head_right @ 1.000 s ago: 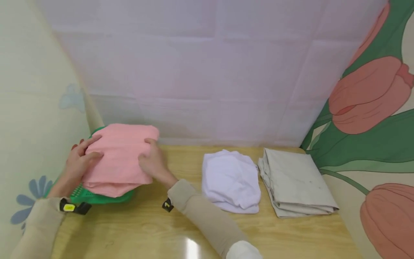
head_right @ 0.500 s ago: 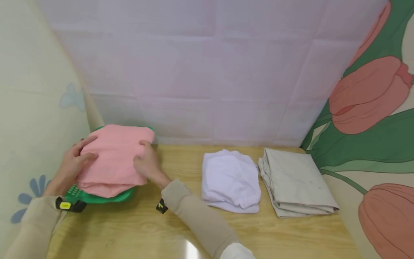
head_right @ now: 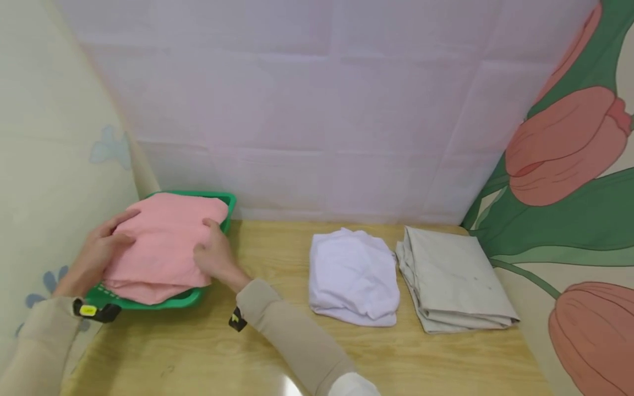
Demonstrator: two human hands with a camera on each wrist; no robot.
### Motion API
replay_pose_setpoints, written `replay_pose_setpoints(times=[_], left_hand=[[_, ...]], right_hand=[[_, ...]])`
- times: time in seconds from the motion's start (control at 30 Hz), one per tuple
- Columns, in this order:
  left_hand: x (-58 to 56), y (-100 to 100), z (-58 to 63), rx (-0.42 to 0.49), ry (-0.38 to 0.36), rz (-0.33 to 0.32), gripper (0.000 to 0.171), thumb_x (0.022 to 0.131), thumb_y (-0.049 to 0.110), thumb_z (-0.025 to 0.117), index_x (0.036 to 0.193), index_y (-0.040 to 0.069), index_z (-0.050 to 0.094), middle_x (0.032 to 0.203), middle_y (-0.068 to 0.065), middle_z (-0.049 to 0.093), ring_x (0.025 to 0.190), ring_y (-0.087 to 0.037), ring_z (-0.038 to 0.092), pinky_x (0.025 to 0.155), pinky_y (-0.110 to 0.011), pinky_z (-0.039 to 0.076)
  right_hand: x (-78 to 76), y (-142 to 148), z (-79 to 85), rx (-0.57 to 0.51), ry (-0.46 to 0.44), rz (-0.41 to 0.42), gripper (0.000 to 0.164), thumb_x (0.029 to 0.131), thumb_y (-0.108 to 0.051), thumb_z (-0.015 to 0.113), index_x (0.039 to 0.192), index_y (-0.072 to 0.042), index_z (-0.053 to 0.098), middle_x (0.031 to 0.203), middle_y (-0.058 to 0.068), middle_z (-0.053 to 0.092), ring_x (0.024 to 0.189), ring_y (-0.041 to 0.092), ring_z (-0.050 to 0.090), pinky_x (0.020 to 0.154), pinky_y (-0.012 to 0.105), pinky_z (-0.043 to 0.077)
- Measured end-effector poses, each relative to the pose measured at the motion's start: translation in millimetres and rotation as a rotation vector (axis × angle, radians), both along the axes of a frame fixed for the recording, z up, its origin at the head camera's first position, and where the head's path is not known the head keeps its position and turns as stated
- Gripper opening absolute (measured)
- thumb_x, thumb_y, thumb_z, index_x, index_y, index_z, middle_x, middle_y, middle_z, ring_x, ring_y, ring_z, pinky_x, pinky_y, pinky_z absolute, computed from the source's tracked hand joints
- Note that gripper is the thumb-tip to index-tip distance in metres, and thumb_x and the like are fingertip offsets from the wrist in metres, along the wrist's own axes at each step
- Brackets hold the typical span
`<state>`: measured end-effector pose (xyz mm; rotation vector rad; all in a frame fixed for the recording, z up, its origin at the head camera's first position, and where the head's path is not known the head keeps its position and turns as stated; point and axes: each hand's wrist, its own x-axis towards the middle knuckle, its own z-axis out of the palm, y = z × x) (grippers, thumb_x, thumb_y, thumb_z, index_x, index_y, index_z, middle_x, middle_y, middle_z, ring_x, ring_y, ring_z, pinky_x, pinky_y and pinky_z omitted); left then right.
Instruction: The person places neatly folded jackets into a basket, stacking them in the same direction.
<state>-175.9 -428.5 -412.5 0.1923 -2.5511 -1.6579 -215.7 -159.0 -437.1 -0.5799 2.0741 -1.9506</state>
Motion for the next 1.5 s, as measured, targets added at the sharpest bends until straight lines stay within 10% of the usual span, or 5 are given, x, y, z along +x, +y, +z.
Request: replay_pose_setpoints(times=[0.17,0.37,1.03,1.3,1.5], left_hand=[[3.0,-8,-4.3,-0.006,-0.037,-0.008,0.060,0.114,0.022,0.040,0.172,0.024,0.024,0.181,-0.001,-0.005,0.165,-0.038,-0.008,0.129,-0.067,-0.004],[5.1,-12,-4.7,-0.018,-0.036,0.009,0.059,0.113,0.021,0.040,0.171,0.023,0.027,0.181,-0.007,-0.001,0.164,-0.043,-0.002,0.128,-0.071,-0.003],[-14.5,-17,-17.7,-0.054,-0.066,-0.018,0.062,0.111,0.016,0.038,0.171,0.010,0.023,0.178,-0.008,-0.013,0.162,-0.045,-0.016,0.122,-0.077,-0.011],[-16.0,-22,-21.4,-0.071,-0.095,-0.008,0.062,0.112,0.015,0.036,0.170,0.005,0.019,0.176,-0.011,-0.019,0.160,-0.040,-0.025,0.122,-0.076,-0.014],[-22.2,-22,-23.3,-0.107,-0.115,-0.016,0.063,0.112,0.020,0.037,0.171,0.006,0.018,0.177,-0.012,-0.016,0.161,-0.040,-0.024,0.124,-0.073,-0.012]], right_hand=[[4.9,-4,-5.6,0.033,-0.009,0.028,0.065,0.103,0.002,0.054,0.164,-0.015,0.038,0.075,0.000,0.049,0.044,0.006,0.034,0.041,0.020,0.033],[7.3,-11,-9.1,0.046,-0.005,0.037,0.066,0.103,0.003,0.053,0.164,-0.015,0.038,0.058,-0.007,0.034,0.042,0.005,0.035,0.041,0.018,0.035],[-2.5,-21,-11.7,0.101,-0.036,0.041,0.082,0.092,0.018,0.048,0.167,-0.011,0.031,0.129,0.016,0.062,0.051,0.008,0.033,0.045,0.022,0.031],[-2.2,-30,-12.2,0.104,-0.053,0.082,0.086,0.090,0.023,0.047,0.168,-0.006,0.025,0.078,0.002,0.043,0.049,0.008,0.027,0.043,0.023,0.026],[-5.8,-33,-10.8,0.150,-0.020,0.036,0.087,0.086,0.021,0.050,0.167,-0.003,0.027,0.126,0.013,0.058,0.058,0.012,0.037,0.055,0.025,0.035]])
